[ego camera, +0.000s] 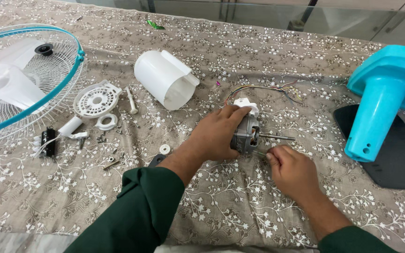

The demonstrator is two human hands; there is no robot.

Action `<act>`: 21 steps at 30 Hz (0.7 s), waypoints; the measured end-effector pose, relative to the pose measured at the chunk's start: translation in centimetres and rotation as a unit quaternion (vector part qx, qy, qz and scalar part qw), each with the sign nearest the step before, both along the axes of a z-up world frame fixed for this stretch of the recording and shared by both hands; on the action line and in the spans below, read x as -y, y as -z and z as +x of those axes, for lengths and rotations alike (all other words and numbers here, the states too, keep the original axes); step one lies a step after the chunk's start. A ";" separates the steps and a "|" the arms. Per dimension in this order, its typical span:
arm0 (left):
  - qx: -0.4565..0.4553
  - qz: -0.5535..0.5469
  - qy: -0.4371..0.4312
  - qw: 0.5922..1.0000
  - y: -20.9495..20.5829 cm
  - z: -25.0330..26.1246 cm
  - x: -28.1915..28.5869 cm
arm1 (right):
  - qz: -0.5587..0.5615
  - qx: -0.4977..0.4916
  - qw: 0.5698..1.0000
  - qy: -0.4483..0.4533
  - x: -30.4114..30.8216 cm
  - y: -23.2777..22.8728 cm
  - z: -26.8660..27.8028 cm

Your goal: The person reassembles an electric fan motor by attaching a black plastic housing, inserting a metal shaft, and tightening screws with a screwdriver. The person handles the motor, housing, shaft, and screwdriver on a table with other fan parts nearby.

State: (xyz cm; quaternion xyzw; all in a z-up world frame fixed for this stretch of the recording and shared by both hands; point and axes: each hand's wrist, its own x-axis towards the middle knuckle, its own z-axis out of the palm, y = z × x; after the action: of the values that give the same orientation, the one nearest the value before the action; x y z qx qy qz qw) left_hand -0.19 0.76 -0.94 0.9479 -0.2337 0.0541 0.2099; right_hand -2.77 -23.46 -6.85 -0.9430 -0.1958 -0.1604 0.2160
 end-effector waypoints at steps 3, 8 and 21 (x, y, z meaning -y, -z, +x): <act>0.078 -0.021 0.034 0.996 0.7 0.0 -0.8 | 0.031 0.021 0.999 0.028 0.1 0.4 -0.7; 0.133 -0.060 -0.016 0.989 1.9 -1.4 -2.2 | 0.052 -0.015 0.996 0.075 0.4 0.3 -0.6; 0.043 -0.167 -0.356 0.918 3.5 -9.5 -13.8 | 0.029 -0.042 0.995 0.087 0.9 1.3 0.2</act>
State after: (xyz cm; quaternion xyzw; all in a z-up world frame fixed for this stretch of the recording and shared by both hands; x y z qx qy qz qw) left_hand -9.69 14.53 -4.43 0.9162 0.1232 0.2043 0.3218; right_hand -2.60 -24.34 -8.11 -0.9558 -0.0988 -0.1441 0.2363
